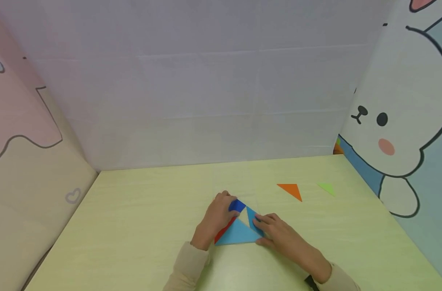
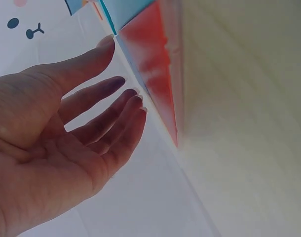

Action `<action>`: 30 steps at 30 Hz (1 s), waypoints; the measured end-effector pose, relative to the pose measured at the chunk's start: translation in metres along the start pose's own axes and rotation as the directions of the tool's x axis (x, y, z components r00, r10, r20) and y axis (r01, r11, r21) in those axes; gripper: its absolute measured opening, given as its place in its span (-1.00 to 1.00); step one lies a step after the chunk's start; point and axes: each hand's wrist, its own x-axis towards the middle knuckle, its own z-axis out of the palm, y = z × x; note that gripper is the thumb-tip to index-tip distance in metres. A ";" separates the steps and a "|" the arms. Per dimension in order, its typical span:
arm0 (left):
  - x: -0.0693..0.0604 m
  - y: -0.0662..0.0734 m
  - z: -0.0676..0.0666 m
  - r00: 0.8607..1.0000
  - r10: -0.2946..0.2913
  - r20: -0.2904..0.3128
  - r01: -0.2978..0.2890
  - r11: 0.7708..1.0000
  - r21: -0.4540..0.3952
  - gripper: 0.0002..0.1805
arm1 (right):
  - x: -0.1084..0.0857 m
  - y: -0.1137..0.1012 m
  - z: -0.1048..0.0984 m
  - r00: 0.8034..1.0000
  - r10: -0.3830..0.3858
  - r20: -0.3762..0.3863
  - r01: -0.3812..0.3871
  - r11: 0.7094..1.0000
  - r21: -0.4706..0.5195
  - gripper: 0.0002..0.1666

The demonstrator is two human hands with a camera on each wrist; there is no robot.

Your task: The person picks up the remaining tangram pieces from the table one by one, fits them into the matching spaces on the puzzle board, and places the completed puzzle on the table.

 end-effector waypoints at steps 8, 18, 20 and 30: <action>-0.007 -0.003 -0.005 0.998 0.050 0.043 -0.051 0.999 0.013 -0.58 | 0.000 0.000 0.000 1.000 -0.009 -0.004 0.009 1.000 -0.008 -0.38; -0.014 -0.010 -0.008 0.987 0.031 0.158 -0.021 0.998 -0.064 -0.42 | 0.000 0.001 -0.001 1.000 -0.013 -0.008 0.013 1.000 -0.005 -0.38; -0.014 -0.011 -0.010 0.986 0.033 0.164 -0.022 0.997 -0.070 -0.41 | 0.000 0.001 -0.001 1.000 -0.013 -0.007 0.013 1.000 -0.004 -0.38; -0.015 -0.014 -0.010 0.983 0.007 0.181 -0.001 1.000 -0.030 -0.47 | 0.003 0.003 -0.005 0.998 0.039 0.056 -0.043 0.997 0.060 -0.36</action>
